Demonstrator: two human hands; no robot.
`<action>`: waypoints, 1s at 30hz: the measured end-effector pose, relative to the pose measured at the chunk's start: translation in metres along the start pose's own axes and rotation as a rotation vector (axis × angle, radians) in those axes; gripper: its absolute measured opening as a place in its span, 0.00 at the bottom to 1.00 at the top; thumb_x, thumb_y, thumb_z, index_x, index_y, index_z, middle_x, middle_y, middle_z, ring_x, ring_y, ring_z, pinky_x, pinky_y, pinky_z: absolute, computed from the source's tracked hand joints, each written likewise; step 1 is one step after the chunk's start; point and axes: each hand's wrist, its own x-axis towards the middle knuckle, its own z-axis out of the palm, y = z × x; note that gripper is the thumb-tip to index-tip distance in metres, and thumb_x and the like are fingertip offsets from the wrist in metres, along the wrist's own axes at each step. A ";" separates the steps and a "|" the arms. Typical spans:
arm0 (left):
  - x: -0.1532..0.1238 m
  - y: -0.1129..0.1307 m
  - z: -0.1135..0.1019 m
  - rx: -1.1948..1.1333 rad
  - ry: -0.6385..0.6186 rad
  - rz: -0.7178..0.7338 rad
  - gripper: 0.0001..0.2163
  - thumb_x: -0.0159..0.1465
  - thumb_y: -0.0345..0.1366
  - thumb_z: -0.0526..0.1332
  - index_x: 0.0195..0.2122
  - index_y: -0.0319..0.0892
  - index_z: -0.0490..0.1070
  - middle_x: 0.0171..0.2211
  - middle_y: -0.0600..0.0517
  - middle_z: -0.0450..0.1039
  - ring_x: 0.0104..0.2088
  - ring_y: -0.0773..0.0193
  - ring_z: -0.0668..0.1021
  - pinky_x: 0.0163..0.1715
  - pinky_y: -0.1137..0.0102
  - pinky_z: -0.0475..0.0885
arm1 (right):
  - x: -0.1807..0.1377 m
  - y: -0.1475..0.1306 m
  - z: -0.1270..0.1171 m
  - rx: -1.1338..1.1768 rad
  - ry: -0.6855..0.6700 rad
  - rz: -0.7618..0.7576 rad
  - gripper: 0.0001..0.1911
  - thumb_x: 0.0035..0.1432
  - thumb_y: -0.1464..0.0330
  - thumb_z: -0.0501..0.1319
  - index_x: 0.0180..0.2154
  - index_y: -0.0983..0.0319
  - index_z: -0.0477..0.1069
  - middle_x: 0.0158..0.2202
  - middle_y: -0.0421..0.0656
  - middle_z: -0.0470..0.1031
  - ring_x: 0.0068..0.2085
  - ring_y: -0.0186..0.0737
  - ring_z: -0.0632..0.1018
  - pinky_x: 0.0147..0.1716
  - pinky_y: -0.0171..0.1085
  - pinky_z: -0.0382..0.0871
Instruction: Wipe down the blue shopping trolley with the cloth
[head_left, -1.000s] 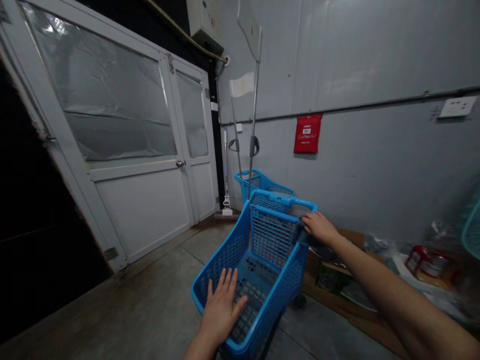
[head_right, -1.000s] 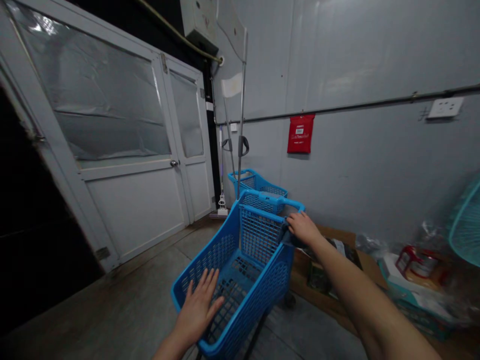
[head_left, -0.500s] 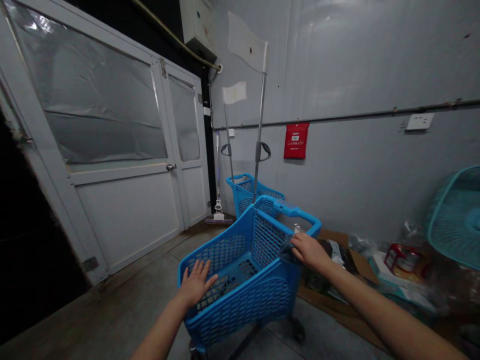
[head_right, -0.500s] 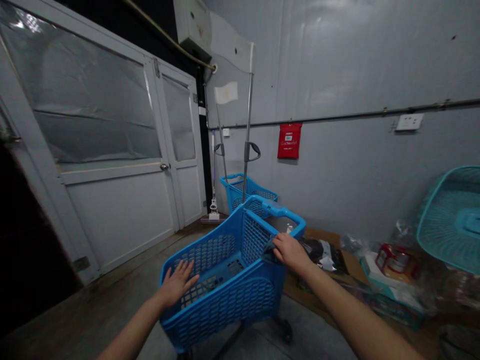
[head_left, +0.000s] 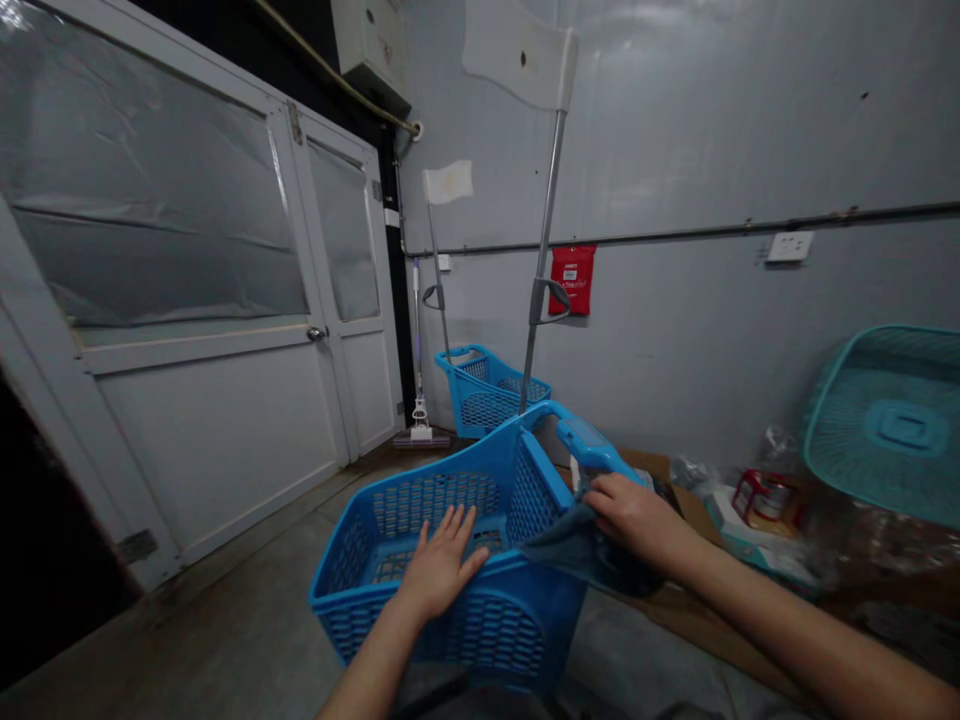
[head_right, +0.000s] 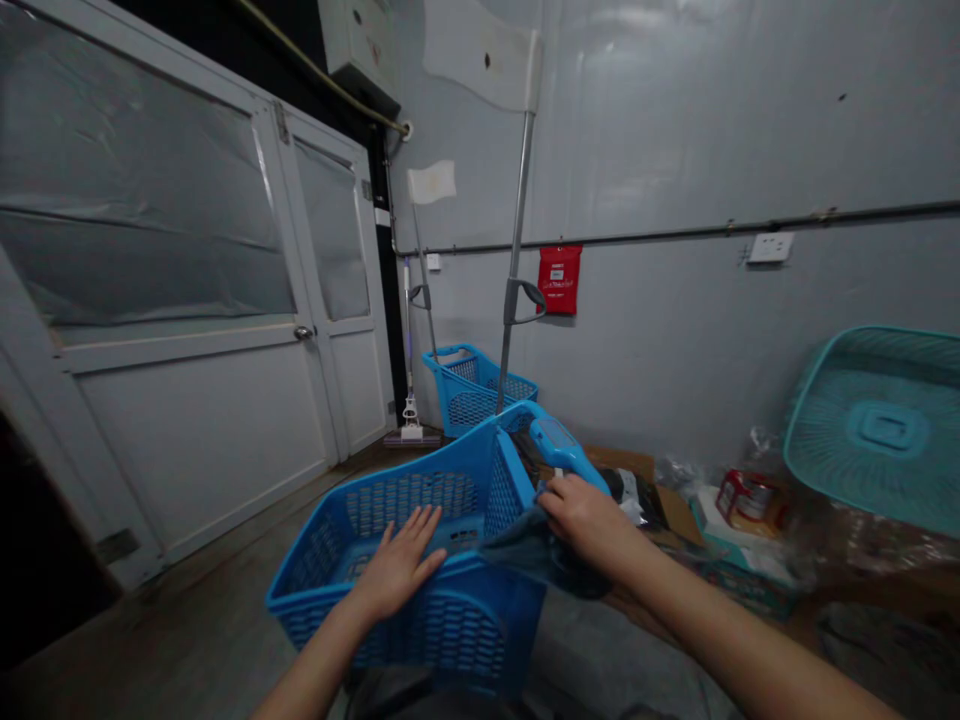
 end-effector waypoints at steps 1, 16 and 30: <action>-0.001 0.000 0.000 -0.003 -0.001 0.002 0.34 0.66 0.59 0.38 0.68 0.46 0.42 0.68 0.47 0.43 0.68 0.54 0.48 0.63 0.45 0.47 | 0.003 0.015 -0.008 -0.015 0.004 0.060 0.08 0.60 0.73 0.55 0.38 0.61 0.73 0.39 0.47 0.72 0.40 0.45 0.72 0.41 0.40 0.66; 0.000 0.008 0.005 0.033 0.035 -0.062 0.35 0.65 0.61 0.37 0.68 0.45 0.44 0.68 0.46 0.46 0.68 0.52 0.50 0.63 0.43 0.46 | 0.003 0.049 0.018 0.026 0.071 0.492 0.18 0.64 0.64 0.50 0.48 0.59 0.75 0.48 0.48 0.74 0.44 0.45 0.77 0.44 0.40 0.68; -0.015 0.019 0.005 0.039 0.058 -0.095 0.37 0.65 0.62 0.37 0.68 0.44 0.43 0.68 0.46 0.46 0.68 0.53 0.49 0.64 0.44 0.45 | 0.028 0.004 -0.015 -0.024 0.381 0.236 0.17 0.66 0.64 0.49 0.49 0.63 0.71 0.53 0.54 0.68 0.55 0.52 0.69 0.55 0.49 0.63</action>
